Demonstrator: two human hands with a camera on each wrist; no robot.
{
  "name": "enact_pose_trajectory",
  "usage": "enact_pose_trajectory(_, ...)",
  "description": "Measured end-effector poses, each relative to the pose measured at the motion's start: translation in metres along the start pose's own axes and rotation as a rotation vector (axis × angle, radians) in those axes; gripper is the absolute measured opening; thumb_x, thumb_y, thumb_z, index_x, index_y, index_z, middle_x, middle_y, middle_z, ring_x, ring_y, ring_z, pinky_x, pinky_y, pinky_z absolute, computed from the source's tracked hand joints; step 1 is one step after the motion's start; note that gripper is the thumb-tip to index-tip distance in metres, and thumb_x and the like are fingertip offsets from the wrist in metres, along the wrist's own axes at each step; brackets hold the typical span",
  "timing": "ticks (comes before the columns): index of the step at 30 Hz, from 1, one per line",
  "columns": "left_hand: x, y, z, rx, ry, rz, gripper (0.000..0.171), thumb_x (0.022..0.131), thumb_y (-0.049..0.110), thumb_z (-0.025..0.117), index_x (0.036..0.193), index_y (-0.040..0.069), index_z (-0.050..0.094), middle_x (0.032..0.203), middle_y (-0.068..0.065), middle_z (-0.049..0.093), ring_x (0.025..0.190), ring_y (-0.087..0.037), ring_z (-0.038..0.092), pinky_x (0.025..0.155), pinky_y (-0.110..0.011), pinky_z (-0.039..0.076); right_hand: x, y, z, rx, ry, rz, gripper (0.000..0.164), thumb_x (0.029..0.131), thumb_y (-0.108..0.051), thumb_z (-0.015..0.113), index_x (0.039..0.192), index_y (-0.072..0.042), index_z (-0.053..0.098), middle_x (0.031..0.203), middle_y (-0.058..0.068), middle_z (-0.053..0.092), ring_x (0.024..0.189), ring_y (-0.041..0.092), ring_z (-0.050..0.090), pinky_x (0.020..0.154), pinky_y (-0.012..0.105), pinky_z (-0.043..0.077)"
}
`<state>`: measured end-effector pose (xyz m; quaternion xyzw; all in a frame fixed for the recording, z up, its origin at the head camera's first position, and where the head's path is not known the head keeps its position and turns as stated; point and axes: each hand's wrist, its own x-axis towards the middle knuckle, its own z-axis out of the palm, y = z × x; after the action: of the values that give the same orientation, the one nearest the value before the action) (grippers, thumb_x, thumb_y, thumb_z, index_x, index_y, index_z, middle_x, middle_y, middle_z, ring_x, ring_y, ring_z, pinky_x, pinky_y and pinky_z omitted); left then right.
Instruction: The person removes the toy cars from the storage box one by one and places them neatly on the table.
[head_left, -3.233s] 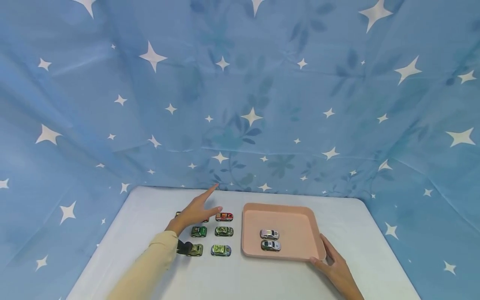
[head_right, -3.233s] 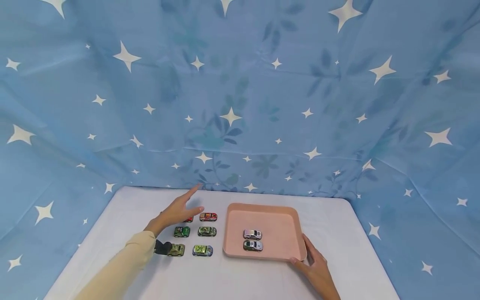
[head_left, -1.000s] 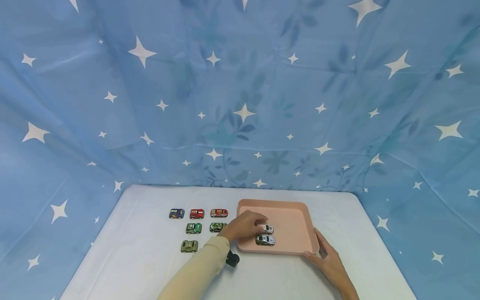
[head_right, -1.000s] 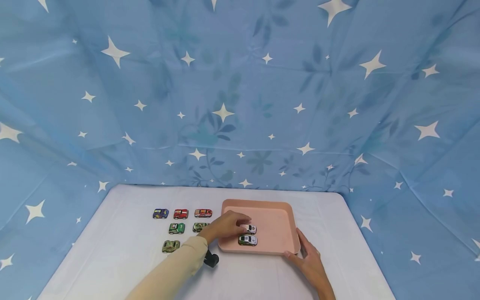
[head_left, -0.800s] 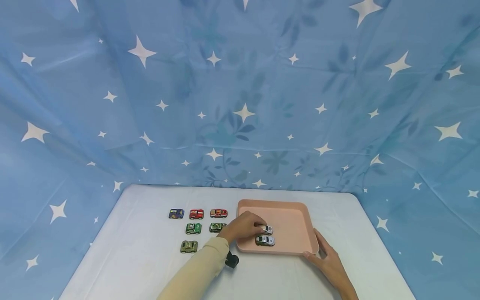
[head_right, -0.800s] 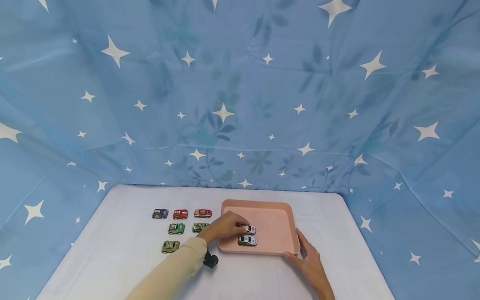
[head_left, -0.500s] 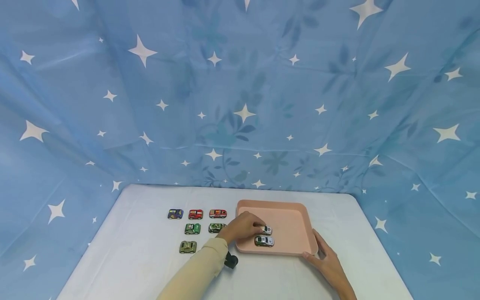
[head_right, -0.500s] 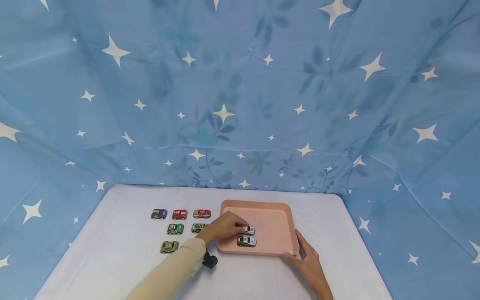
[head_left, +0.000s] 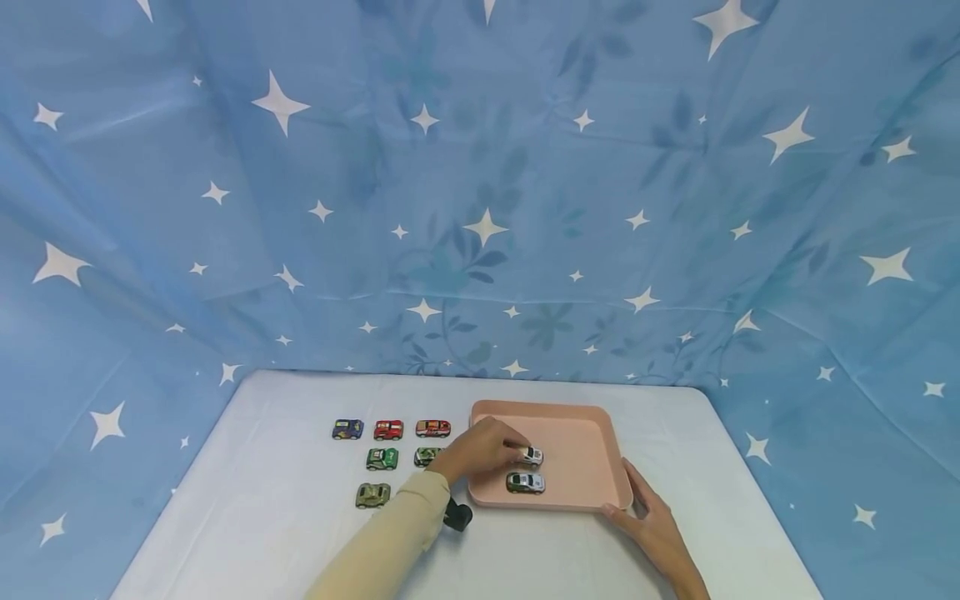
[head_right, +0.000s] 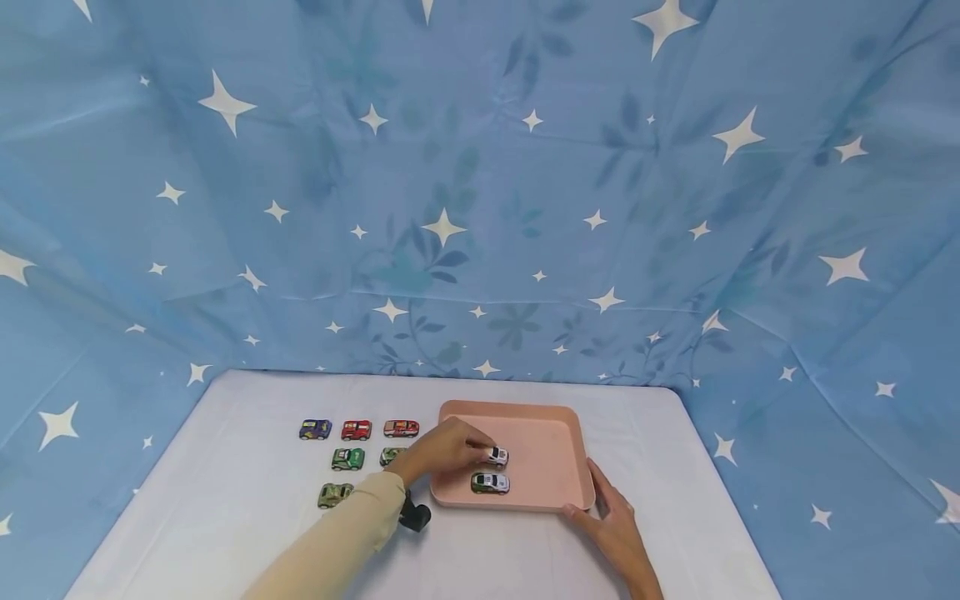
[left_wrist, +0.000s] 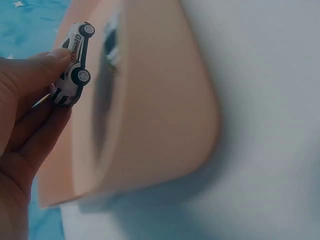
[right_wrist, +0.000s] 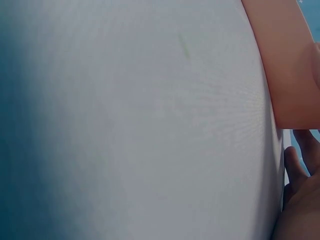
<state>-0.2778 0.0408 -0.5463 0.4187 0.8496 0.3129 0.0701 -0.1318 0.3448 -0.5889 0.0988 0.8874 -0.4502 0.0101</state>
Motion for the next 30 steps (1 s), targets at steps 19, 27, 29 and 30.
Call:
enact_pose_trajectory(19,-0.035,-0.016,-0.055,-0.009,0.016,-0.061,0.024,0.095,0.024,0.066,0.118,0.019,0.073,0.109,0.010,0.071,0.099,-0.003,0.064,0.086,-0.026,0.052,-0.002,0.001,0.001,-0.001,-0.006,0.002,0.090,0.087,-0.044,0.071,0.158,-0.025,0.018,0.161,0.012,0.021,0.146,0.039,0.019,0.113,0.064,0.017)
enact_pose_trajectory(27,-0.055,-0.031,-0.075,-0.047,0.033,-0.113,0.024,0.094,0.022,0.067,0.117,0.019,0.074,0.109,0.010,0.071,0.096,-0.001,0.064,0.082,-0.025,0.053,-0.003,-0.002,-0.001,0.013,0.000,-0.018,0.088,0.088,-0.041,0.070,0.157,-0.023,0.020,0.161,0.011,0.021,0.146,0.038,0.020,0.113,0.062,0.018)
enact_pose_trajectory(29,-0.062,-0.035,-0.080,-0.053,0.042,-0.125,0.024,0.094,0.020,0.067,0.117,0.018,0.074,0.107,0.009,0.072,0.091,0.000,0.064,0.078,-0.024,0.053,-0.003,-0.003,-0.001,0.018,-0.006,-0.018,0.088,0.088,-0.041,0.070,0.158,-0.024,0.020,0.161,0.011,0.021,0.146,0.038,0.020,0.113,0.062,0.017)
enact_pose_trajectory(30,-0.065,-0.037,-0.083,-0.054,0.046,-0.129,0.024,0.094,0.020,0.067,0.117,0.017,0.074,0.107,0.008,0.072,0.089,0.000,0.064,0.077,-0.024,0.053,-0.003,-0.003,-0.001,0.018,-0.005,-0.017,0.088,0.088,-0.041,0.071,0.158,-0.023,0.020,0.161,0.011,0.021,0.146,0.038,0.020,0.113,0.062,0.018)
